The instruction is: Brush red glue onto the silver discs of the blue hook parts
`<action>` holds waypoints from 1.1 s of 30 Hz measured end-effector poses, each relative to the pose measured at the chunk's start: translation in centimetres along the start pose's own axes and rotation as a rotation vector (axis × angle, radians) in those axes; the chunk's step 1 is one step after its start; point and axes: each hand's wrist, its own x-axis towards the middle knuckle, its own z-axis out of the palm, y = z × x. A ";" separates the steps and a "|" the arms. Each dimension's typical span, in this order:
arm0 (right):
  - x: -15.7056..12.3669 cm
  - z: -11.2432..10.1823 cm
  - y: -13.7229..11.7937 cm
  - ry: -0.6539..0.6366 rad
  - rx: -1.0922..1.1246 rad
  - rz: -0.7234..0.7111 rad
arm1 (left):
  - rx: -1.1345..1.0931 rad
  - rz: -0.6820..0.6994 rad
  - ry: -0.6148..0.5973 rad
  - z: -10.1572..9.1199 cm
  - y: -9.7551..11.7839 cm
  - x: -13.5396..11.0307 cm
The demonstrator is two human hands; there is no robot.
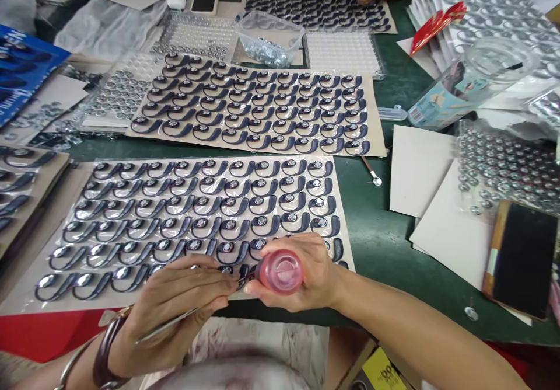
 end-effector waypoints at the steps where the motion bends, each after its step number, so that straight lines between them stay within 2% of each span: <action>1: -0.1 0.0 0.0 -0.016 -0.006 0.005 | -0.001 -0.007 0.006 0.0 0.0 0.0; 5: 0.2 -0.5 -0.4 -0.074 0.005 0.051 | 0.008 -0.017 0.024 0.0 -0.1 0.0; 10: 2.0 -2.4 -0.5 -0.219 0.194 0.298 | 0.021 -0.012 0.002 -0.2 0.0 -0.2; 12: 2.8 -2.7 -0.1 -0.184 0.229 0.349 | 0.065 0.034 -0.019 -0.4 0.1 -0.1; 14: 3.3 -2.4 0.6 -0.080 0.209 0.368 | 0.169 0.113 -0.025 -0.6 0.2 0.2; 17: 3.3 -1.2 1.8 0.082 0.161 0.327 | 0.339 0.223 -0.043 -0.8 0.2 0.7; 19: 3.0 -0.5 2.3 0.136 0.138 0.272 | 0.386 0.254 -0.055 -0.8 0.0 1.0; 27: 2.7 0.1 2.4 0.052 0.113 0.095 | 0.467 0.283 -0.058 0.0 -0.3 1.2; 33: 3.1 0.2 2.3 0.027 0.036 0.058 | 0.472 0.279 -0.044 0.0 -0.2 1.2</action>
